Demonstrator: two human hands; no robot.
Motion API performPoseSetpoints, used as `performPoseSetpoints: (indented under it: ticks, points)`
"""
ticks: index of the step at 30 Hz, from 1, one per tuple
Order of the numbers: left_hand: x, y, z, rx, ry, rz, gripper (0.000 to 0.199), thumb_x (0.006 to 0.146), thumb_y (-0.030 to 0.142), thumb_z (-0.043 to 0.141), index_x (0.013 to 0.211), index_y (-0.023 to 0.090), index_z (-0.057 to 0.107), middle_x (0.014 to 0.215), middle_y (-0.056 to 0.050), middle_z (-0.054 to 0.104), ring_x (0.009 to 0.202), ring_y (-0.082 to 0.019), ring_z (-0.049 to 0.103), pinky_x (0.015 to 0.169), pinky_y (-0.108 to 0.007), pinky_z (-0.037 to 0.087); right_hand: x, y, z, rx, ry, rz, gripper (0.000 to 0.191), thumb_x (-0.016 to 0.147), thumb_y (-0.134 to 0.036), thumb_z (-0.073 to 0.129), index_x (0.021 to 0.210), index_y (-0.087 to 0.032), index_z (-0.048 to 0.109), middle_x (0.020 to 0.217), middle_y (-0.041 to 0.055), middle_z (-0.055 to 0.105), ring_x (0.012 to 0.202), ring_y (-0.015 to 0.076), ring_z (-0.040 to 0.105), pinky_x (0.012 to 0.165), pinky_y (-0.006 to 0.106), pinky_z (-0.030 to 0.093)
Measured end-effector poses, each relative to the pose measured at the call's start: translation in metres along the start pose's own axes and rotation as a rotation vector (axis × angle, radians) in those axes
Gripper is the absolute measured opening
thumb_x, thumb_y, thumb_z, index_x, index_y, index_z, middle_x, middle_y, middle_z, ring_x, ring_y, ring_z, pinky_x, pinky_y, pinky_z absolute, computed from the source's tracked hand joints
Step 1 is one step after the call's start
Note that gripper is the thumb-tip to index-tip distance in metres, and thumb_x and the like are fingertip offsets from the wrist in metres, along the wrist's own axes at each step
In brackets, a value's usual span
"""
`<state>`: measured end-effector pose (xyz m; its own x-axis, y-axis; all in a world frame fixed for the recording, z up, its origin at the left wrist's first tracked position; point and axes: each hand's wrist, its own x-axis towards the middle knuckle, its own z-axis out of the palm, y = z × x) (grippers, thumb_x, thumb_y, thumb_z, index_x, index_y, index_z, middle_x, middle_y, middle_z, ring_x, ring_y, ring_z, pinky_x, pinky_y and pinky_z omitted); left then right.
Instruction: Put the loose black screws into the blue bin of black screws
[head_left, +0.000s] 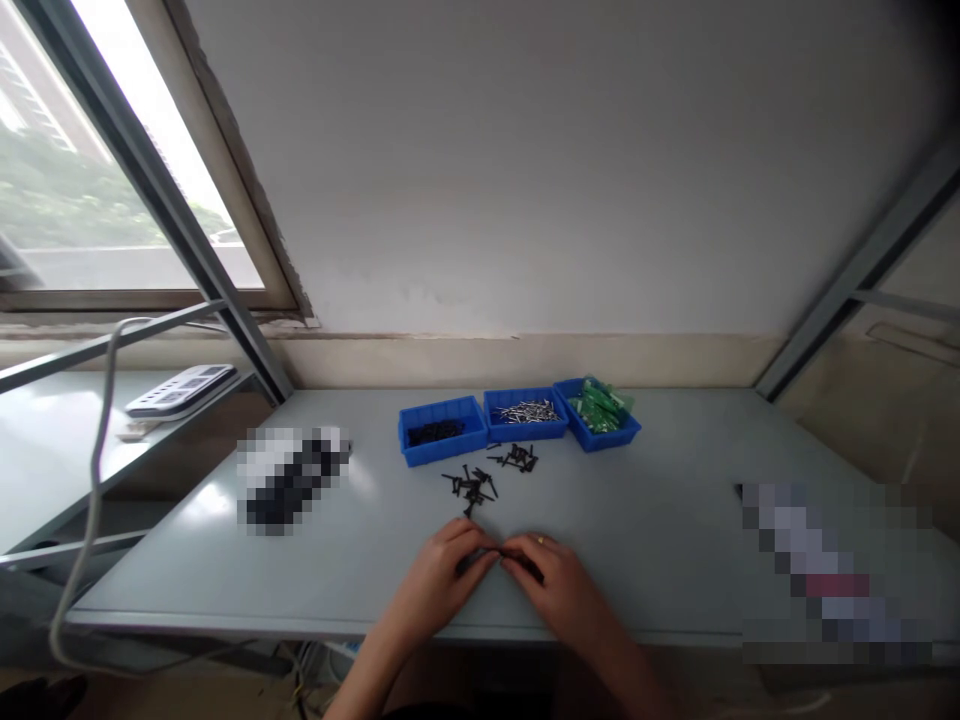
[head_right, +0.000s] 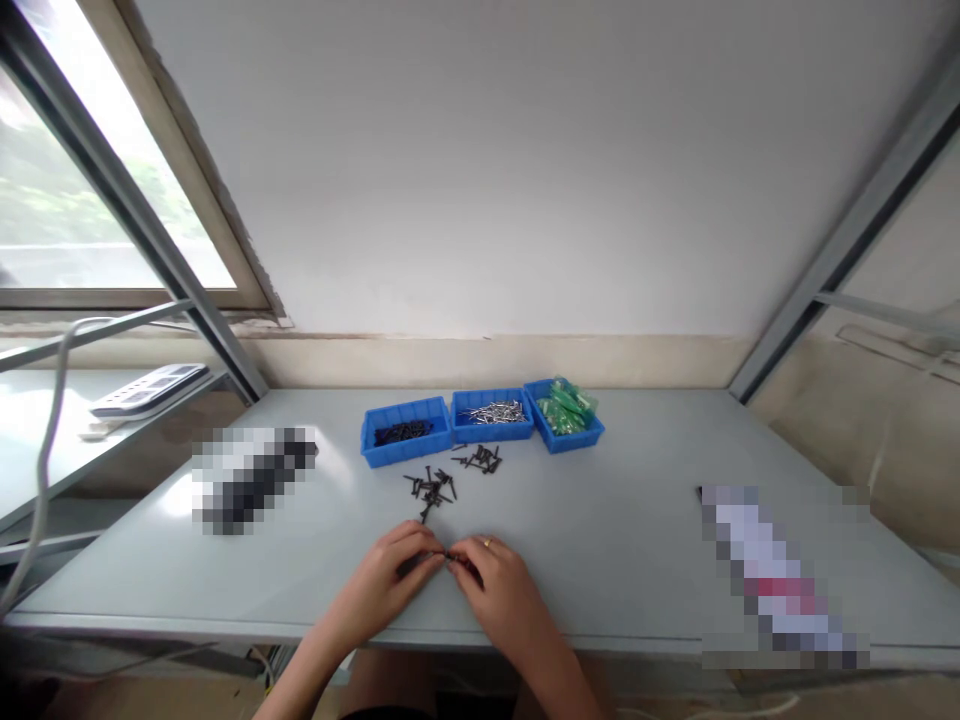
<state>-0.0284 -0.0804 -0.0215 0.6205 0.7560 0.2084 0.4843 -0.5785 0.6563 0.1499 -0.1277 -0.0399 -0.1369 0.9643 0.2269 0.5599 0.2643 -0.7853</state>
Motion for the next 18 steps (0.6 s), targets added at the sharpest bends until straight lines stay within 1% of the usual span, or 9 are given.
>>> performPoseSetpoints:
  ticks: [3, 5, 10, 13, 18]
  points:
    - [0.0, -0.002, 0.001, -0.02, -0.004, 0.013, 0.015, 0.091, 0.024, 0.048, 0.089, 0.02, 0.063, 0.091, -0.003, 0.059, 0.088, -0.015, 0.056, 0.079, -0.027, 0.045, 0.001, -0.001, 0.002, -0.06, -0.015, -0.026, 0.014, 0.09, -0.02, 0.048, 0.086, -0.019, 0.062, 0.086, 0.0035, 0.065, 0.085, 0.0187, 0.059, 0.078, 0.03, 0.044]
    - [0.0, -0.002, 0.001, -0.021, -0.005, 0.018, 0.014, 0.091, 0.024, 0.049, 0.088, 0.02, 0.063, 0.091, -0.003, 0.06, 0.088, -0.015, 0.056, 0.08, -0.027, 0.045, 0.001, -0.002, 0.002, -0.062, -0.019, -0.028, 0.014, 0.09, -0.02, 0.048, 0.085, -0.019, 0.061, 0.086, 0.0033, 0.064, 0.085, 0.0186, 0.059, 0.079, 0.03, 0.043]
    - [0.0, -0.002, 0.001, 0.0, -0.005, 0.023, 0.017, 0.091, 0.026, 0.048, 0.089, 0.02, 0.063, 0.091, -0.003, 0.06, 0.088, -0.016, 0.056, 0.08, -0.028, 0.046, -0.002, -0.003, -0.004, 0.053, 0.001, 0.009, 0.013, 0.09, -0.021, 0.048, 0.089, -0.021, 0.06, 0.086, 0.0016, 0.064, 0.084, 0.0168, 0.059, 0.077, 0.027, 0.043]
    - [0.0, -0.001, 0.001, 0.054, -0.047, 0.058, 0.017, 0.091, 0.026, 0.048, 0.088, 0.02, 0.063, 0.09, -0.003, 0.061, 0.087, -0.017, 0.055, 0.078, -0.028, 0.046, -0.003, -0.002, -0.007, 0.106, 0.005, 0.008, 0.012, 0.09, -0.023, 0.048, 0.09, -0.021, 0.06, 0.085, 0.0009, 0.065, 0.083, 0.016, 0.059, 0.076, 0.026, 0.043]
    - [0.003, 0.002, -0.001, 0.15, -0.122, 0.117, 0.019, 0.092, 0.029, 0.048, 0.085, 0.021, 0.065, 0.085, -0.002, 0.061, 0.086, -0.018, 0.053, 0.078, -0.029, 0.044, -0.003, -0.001, -0.006, 0.091, -0.015, -0.02, 0.011, 0.09, -0.024, 0.05, 0.089, -0.02, 0.061, 0.084, 0.0002, 0.065, 0.082, 0.0155, 0.059, 0.076, 0.026, 0.042]
